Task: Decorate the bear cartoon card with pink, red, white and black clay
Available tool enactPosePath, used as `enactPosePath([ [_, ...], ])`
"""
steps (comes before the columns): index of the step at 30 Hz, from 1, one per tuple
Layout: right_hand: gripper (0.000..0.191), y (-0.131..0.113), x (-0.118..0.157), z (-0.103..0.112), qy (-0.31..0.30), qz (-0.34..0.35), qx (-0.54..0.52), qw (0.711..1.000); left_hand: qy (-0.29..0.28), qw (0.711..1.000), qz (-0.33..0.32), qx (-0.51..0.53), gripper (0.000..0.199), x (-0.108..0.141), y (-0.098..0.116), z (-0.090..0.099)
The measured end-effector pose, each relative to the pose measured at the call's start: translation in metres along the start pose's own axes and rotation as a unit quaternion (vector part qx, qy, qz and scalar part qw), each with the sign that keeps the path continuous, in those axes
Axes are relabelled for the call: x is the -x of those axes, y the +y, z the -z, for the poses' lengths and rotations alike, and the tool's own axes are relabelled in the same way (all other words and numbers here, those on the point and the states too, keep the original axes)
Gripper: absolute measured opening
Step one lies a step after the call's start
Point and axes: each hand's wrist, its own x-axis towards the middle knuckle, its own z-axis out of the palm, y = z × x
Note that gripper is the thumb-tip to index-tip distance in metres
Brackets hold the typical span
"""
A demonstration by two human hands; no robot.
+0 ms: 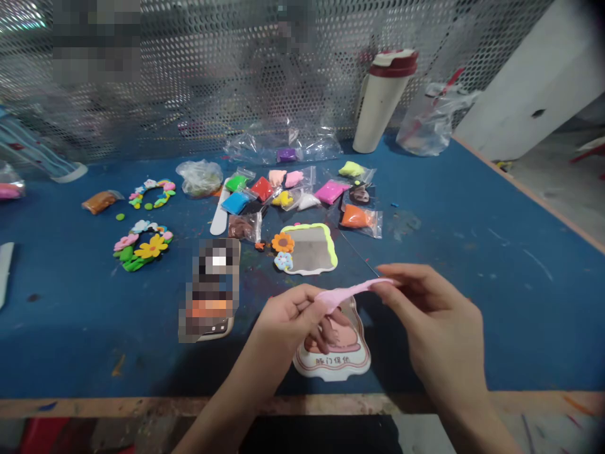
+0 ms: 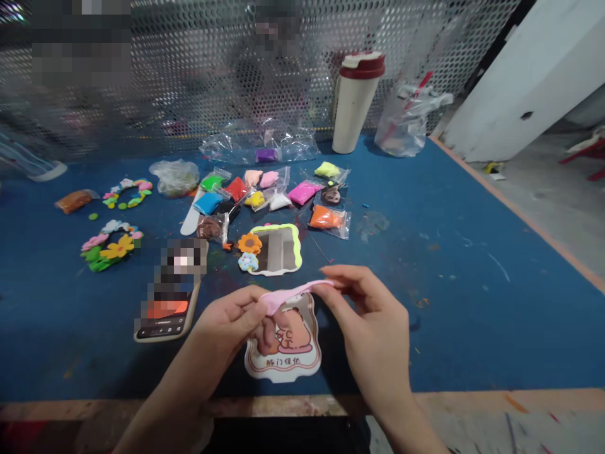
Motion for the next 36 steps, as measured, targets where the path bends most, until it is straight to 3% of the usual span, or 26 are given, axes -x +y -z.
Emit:
enactPosePath([
  [2,0.005,0.001,0.001,-0.001,0.025,0.032,-0.02,0.999,-0.021,0.999,-0.006,0.043,0.015,-0.001,-0.004,0.001],
  [3,0.005,0.001,0.001,-0.002,0.003,0.07,-0.02,0.997,-0.029,0.997,-0.009,0.068,0.024,-0.001,-0.006,0.002],
  [6,0.008,0.0,0.0,-0.004,-0.134,0.155,-0.004,0.979,-0.053,0.992,-0.006,0.115,0.043,-0.001,-0.008,0.0],
  [8,0.004,0.0,0.0,-0.005,-0.182,0.149,-0.007,0.972,-0.064,0.994,0.003,0.088,0.037,0.0,-0.008,-0.001],
  [12,0.023,0.002,0.003,-0.005,-0.201,0.127,-0.002,0.971,-0.038,0.999,0.0,0.015,0.022,0.0,-0.006,-0.004],
  [15,0.015,0.001,0.005,-0.006,-0.217,0.132,0.007,0.967,-0.021,1.0,-0.001,-0.006,0.02,-0.001,-0.006,-0.006],
  [19,0.015,-0.005,0.005,-0.007,-0.18,0.106,0.014,0.978,-0.011,1.0,-0.012,-0.021,0.026,0.0,-0.008,-0.006],
  [25,0.015,0.005,-0.002,-0.004,-0.063,0.028,-0.026,0.997,-0.043,0.999,-0.014,0.005,0.029,0.0,-0.009,-0.004],
  [28,0.013,0.011,-0.001,-0.002,0.007,0.021,-0.061,0.998,-0.046,0.999,-0.01,0.028,0.033,0.0,-0.009,-0.003],
  [30,0.016,0.009,0.001,-0.002,0.017,0.036,-0.084,0.996,-0.053,0.998,0.004,0.043,0.04,0.0,-0.01,-0.003],
  [33,0.005,0.001,0.003,-0.003,-0.061,0.082,-0.098,0.99,-0.078,0.995,0.019,0.054,0.052,0.001,-0.012,-0.004],
  [36,0.011,-0.005,0.003,-0.004,-0.173,0.145,-0.047,0.973,-0.091,0.995,-0.002,0.027,0.047,-0.001,-0.014,-0.004],
])
